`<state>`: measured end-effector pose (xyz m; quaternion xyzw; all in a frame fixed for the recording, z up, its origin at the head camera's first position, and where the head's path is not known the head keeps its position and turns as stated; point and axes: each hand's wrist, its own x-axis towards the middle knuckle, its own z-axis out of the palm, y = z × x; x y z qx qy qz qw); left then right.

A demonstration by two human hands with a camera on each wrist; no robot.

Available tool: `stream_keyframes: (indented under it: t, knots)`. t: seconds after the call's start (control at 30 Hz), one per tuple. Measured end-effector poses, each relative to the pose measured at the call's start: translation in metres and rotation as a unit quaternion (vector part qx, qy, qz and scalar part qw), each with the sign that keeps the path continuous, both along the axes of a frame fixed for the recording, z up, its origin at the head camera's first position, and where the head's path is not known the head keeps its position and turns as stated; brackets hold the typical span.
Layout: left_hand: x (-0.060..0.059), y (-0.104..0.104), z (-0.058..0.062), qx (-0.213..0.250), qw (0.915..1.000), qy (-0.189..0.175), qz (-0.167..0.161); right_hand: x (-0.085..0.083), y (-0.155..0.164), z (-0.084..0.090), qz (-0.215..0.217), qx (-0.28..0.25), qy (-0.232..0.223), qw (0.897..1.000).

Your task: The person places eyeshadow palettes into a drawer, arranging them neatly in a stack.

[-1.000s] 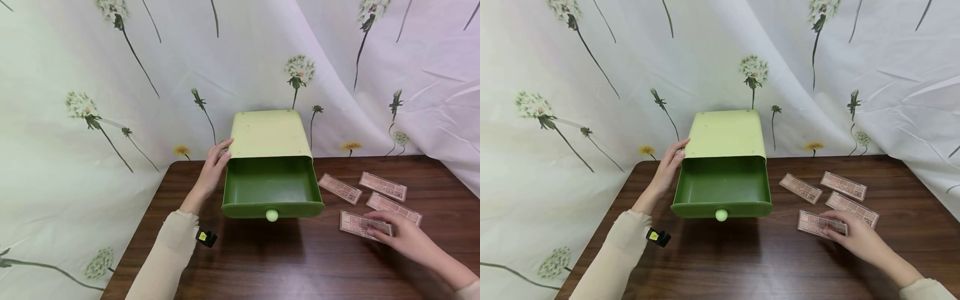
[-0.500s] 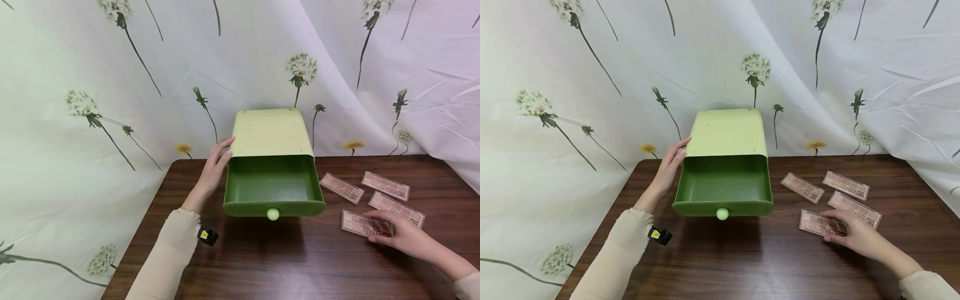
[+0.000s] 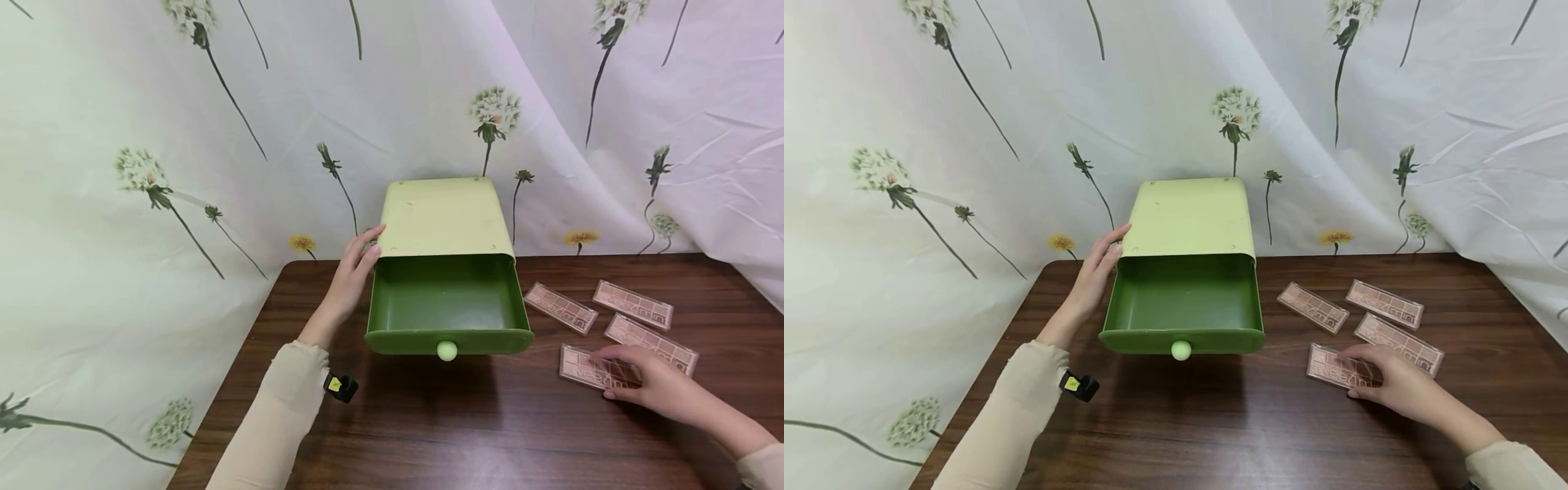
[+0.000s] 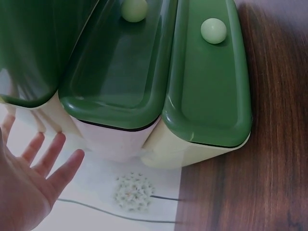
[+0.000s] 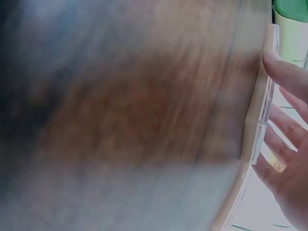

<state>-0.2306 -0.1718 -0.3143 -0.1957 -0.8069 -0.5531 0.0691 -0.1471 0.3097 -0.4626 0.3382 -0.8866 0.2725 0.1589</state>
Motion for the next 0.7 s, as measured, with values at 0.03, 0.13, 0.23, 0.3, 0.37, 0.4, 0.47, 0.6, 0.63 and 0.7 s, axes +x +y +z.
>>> stream_keyframes:
  t: [0.03, 0.13, 0.23, 0.3, 0.37, 0.4, 0.47, 0.6, 0.63, 0.7]
  knots:
    - [0.004, 0.001, 0.004, -0.001, 1.0000, -0.002, 0.000, 0.000, 0.000, 0.001, 0.000, 0.000, 0.001, 1.000]
    - [0.012, 0.003, 0.011, 0.000, 1.0000, -0.002, -0.004, 0.002, -0.001, 0.003, -0.011, 0.005, 0.005, 1.000]
    - [0.013, 0.003, 0.012, -0.003, 1.0000, -0.002, -0.004, 0.007, -0.003, 0.006, -0.039, 0.013, -0.002, 0.999]
    - [0.010, 0.002, 0.008, -0.004, 1.0000, -0.003, -0.003, 0.010, -0.004, 0.009, -0.057, 0.017, -0.007, 0.998]
    - [0.003, 0.000, 0.001, -0.004, 1.0000, -0.004, -0.002, 0.014, -0.006, 0.012, -0.068, 0.015, -0.005, 0.998]
    - [0.000, -0.001, -0.002, -0.002, 1.0000, -0.004, -0.002, 0.015, -0.008, 0.014, -0.070, 0.013, -0.001, 0.997]
    - [-0.007, -0.003, -0.011, 0.002, 1.0000, -0.002, -0.001, 0.018, -0.010, 0.018, -0.067, 0.005, 0.012, 0.998]
    - [-0.014, -0.006, -0.019, 0.006, 1.0000, 0.005, 0.001, 0.021, -0.015, 0.027, -0.059, -0.007, 0.045, 0.997]
    - [-0.014, -0.006, -0.019, 0.006, 1.0000, 0.006, 0.002, 0.022, -0.016, 0.030, -0.055, -0.009, 0.054, 0.997]
    - [-0.014, -0.006, -0.020, 0.005, 0.9999, 0.011, 0.003, 0.023, -0.018, 0.036, -0.052, -0.008, 0.072, 0.996]
